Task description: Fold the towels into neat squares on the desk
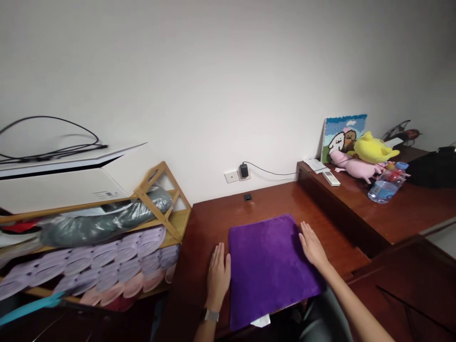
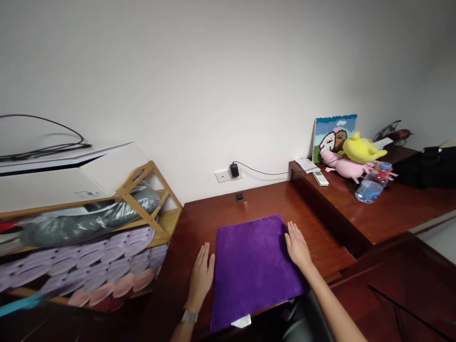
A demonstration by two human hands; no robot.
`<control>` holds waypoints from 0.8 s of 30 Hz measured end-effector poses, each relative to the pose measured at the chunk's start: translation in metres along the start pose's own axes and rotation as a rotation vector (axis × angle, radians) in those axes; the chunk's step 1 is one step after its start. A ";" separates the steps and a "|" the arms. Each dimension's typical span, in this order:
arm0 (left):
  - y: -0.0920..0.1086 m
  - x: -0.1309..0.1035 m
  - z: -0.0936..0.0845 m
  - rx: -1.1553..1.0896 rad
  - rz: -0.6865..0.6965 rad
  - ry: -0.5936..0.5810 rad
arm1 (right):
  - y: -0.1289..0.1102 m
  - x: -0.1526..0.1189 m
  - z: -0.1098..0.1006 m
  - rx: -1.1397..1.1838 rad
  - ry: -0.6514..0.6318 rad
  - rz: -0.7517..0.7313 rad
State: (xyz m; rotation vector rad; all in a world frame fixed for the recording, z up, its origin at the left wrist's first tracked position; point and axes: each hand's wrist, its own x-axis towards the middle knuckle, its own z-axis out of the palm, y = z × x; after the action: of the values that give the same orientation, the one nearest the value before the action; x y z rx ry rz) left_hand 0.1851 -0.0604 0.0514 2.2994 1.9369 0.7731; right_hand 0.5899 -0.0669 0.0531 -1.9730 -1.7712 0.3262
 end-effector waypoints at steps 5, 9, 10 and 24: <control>0.089 -0.038 0.009 -0.037 0.262 -0.158 | -0.052 -0.069 0.028 0.023 -0.044 -0.211; 0.098 -0.051 0.019 -0.010 0.267 -0.247 | -0.047 -0.082 0.038 -0.052 -0.107 -0.220; 0.089 -0.053 0.019 -0.007 0.235 -0.247 | -0.039 -0.079 0.036 -0.067 -0.101 -0.191; 0.000 -0.130 0.022 -0.469 -0.479 -0.149 | 0.003 -0.181 0.024 1.007 -0.010 0.698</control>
State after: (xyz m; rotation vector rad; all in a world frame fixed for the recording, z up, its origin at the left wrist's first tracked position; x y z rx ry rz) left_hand 0.1808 -0.1753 -0.0122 1.5048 1.8733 0.8513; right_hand 0.5560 -0.2400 0.0069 -1.6728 -0.5771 1.1704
